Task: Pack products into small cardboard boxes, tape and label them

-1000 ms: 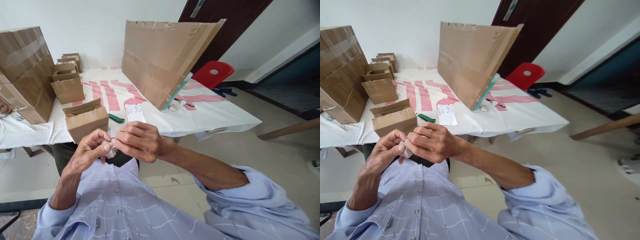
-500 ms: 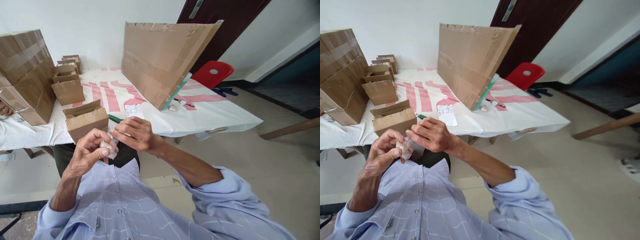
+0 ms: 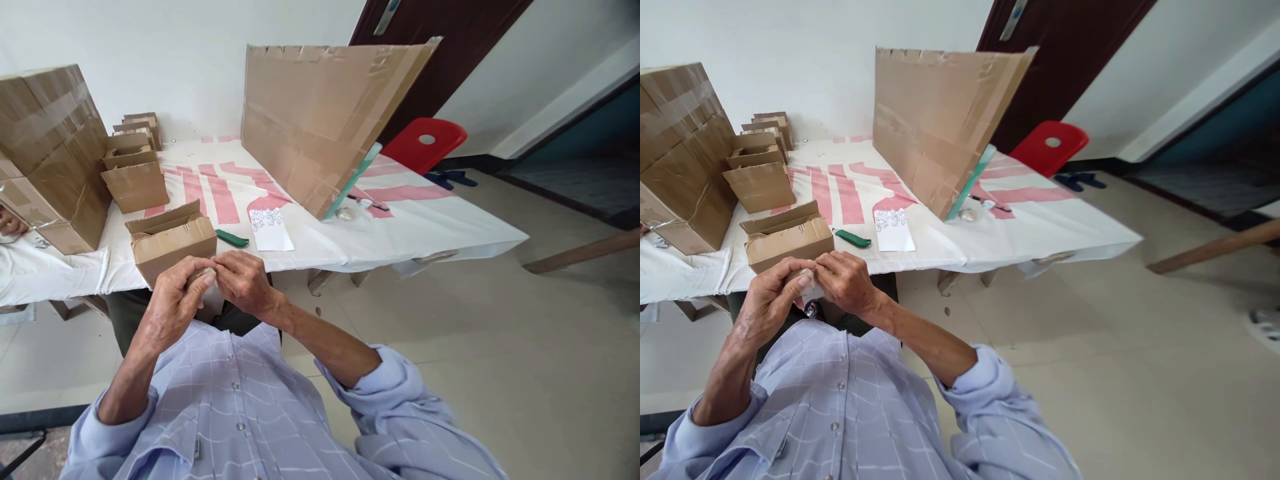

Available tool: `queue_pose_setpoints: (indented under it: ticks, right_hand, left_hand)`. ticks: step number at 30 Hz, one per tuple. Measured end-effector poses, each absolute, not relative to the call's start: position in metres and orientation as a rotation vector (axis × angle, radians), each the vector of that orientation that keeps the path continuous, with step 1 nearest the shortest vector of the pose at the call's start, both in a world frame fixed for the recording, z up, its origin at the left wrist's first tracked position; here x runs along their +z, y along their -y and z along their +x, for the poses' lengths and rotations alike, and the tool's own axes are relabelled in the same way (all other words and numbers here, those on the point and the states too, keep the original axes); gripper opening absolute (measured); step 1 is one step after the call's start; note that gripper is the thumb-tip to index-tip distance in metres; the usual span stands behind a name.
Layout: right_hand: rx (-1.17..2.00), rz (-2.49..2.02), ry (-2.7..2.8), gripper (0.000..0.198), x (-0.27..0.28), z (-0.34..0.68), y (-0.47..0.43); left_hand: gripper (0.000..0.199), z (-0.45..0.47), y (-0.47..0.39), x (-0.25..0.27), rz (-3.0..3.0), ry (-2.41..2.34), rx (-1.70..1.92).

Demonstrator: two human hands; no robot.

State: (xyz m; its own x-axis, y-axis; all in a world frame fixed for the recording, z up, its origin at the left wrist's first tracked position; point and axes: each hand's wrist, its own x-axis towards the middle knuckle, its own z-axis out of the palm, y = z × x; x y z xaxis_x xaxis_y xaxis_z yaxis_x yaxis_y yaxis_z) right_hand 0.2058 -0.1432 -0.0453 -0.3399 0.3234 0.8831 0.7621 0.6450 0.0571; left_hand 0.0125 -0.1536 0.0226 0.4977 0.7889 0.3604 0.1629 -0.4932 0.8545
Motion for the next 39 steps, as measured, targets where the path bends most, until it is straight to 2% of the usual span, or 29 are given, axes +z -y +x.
queue_pose_setpoints:
  ticks: [9, 13, 17, 23, 27, 33, 39]
  right_hand:
    - [-0.504, -0.861, 1.815, 0.033, -0.045, 0.189, 0.14]
    - [-0.254, -0.852, 1.727, 0.032, -0.051, 0.178, 0.139]
    - [0.087, -0.885, 1.64, 0.041, -0.053, 0.169, 0.141]
    - [0.538, -0.954, 1.419, 0.056, -0.043, 0.156, 0.151]
    - [0.801, -0.976, 1.333, 0.065, -0.037, 0.152, 0.155]
    - [1.007, -0.934, 1.275, 0.066, -0.034, 0.154, 0.161]
    - [1.053, -0.959, 1.251, 0.059, -0.035, 0.16, 0.163]
  left_hand:
    - [0.017, 0.017, 0.151, 0.025, 1.978, -0.808, 1.224]
    - [0.018, 0.018, 0.145, 0.022, 2.007, -0.847, 1.255]
    - [0.026, 0.019, 0.137, 0.014, 1.933, -0.832, 1.275]
    - [0.042, 0.031, 0.131, 0.009, 1.524, -0.738, 1.228]
    - [0.043, 0.032, 0.13, 0.003, 1.437, -0.754, 1.25]
    - [0.031, 0.021, 0.133, -0.003, 1.638, -0.812, 1.314]
    - [0.027, 0.003, 0.138, 0.017, 1.867, -0.724, 1.164]
